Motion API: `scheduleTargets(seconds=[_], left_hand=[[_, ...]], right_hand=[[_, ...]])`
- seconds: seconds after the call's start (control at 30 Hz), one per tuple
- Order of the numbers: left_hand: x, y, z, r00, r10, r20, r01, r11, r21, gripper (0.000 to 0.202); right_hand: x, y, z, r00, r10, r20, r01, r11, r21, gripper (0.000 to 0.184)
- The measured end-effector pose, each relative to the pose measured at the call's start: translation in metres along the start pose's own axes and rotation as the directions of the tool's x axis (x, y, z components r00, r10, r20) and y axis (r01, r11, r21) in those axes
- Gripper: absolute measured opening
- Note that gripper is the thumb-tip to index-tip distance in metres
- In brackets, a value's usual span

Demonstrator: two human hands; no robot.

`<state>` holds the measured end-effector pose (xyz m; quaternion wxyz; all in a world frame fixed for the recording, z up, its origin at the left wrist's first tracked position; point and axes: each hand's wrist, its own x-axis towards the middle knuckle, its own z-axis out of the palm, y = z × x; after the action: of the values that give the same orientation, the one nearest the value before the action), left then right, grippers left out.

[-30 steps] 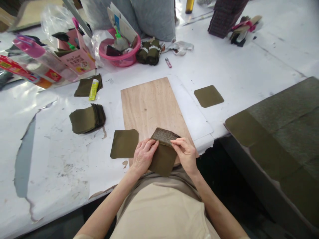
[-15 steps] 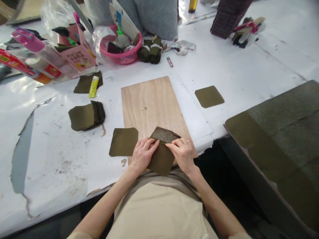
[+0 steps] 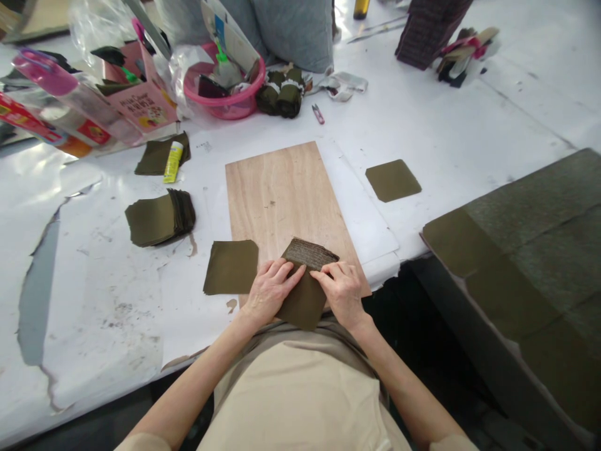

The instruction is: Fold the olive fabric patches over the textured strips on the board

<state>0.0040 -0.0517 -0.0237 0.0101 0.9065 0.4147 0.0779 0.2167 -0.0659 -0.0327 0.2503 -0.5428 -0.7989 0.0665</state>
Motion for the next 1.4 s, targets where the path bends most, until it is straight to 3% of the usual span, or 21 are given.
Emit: scheduleTargets(seconds=[0.5, 1.0, 1.4], left_hand=[[0.010, -0.002, -0.007, 0.992, 0.113, 0.059, -0.112, 0.994, -0.018, 0.044], [0.016, -0.003, -0.011, 0.987, 0.114, 0.112, -0.098, 0.986, -0.137, 0.047], [0.015, 0.002, -0.010, 0.982, 0.164, 0.094, -0.162, 0.986, -0.022, 0.039]], right_hand=[[-0.007, 0.013, -0.008, 1.000, -0.020, -0.008, 0.020, 0.999, 0.025, 0.016], [-0.008, 0.016, -0.009, 0.999, -0.033, 0.033, 0.032, 0.999, 0.005, 0.019], [-0.005, 0.009, -0.013, 0.996, -0.066, 0.056, 0.070, 0.995, -0.073, 0.017]])
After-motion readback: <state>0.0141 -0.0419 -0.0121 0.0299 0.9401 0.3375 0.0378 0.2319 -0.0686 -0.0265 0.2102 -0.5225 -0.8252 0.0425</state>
